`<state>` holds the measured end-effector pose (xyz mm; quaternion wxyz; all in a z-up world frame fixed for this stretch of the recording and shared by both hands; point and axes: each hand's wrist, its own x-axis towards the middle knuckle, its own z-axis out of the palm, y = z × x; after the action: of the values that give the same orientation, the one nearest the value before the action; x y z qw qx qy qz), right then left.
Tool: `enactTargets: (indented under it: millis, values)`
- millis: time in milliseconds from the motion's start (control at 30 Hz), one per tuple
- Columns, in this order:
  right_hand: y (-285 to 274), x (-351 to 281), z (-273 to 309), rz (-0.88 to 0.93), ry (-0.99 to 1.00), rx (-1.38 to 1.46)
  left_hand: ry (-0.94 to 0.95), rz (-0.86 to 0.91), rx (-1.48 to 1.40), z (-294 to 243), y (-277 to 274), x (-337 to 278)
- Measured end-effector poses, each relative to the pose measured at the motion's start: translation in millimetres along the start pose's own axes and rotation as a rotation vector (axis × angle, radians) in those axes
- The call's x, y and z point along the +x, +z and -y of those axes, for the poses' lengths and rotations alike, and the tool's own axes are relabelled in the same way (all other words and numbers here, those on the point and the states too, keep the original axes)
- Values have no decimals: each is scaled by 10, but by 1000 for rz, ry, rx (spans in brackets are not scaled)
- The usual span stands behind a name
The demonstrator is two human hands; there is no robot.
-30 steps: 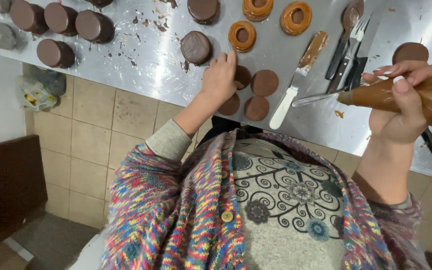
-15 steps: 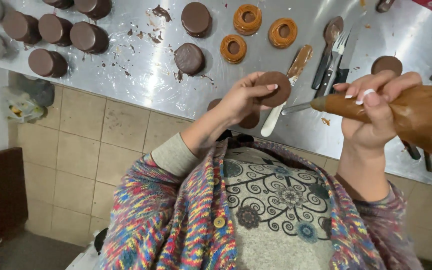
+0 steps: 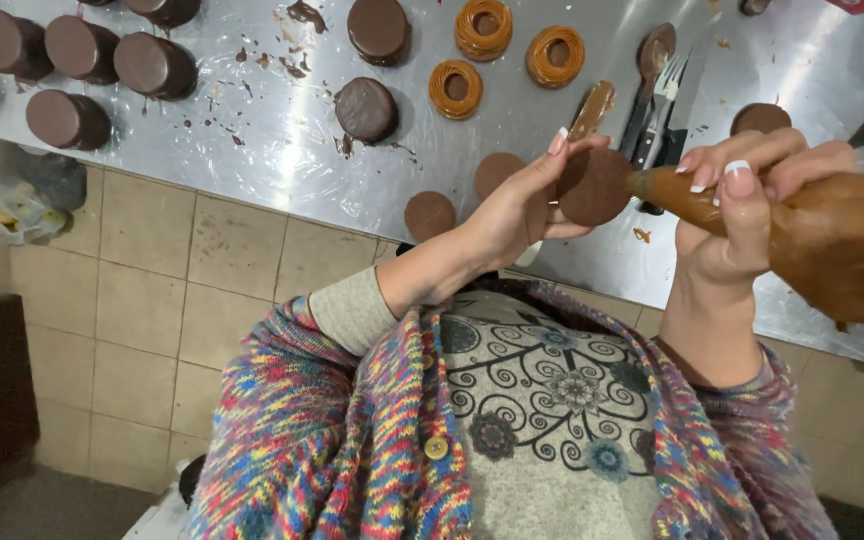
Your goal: Piping swirls of caramel onto round chocolate cookies on a bakery kitchen counter.
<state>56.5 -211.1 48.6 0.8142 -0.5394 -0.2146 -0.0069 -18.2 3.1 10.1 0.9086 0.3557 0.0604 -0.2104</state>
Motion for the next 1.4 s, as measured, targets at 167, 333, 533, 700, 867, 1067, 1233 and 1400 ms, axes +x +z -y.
enactTargets:
  millis: [167,333,533,700,867,1067,1233,1400]
  values:
    - [-22,3,-36,-10,-12,-2,-7,29,-41,35,50,18]
    - [-63,45,-96,26,-53,-37,-30,25,-76,41,60,57]
    - [-160,37,-153,-26,-23,7,-66,24,-107,67,100,121]
    - [40,94,-107,36,-61,-23,-52,36,-97,50,128,71]
    - [180,111,-89,58,-46,-5,-27,29,-137,81,122,76]
    - [292,42,-47,103,44,60,-28,1,-196,83,105,104]
    - [265,-33,-46,171,68,47,-30,-38,-224,52,88,128]
    - [87,-111,-61,140,114,41,-20,-44,-237,38,61,130]
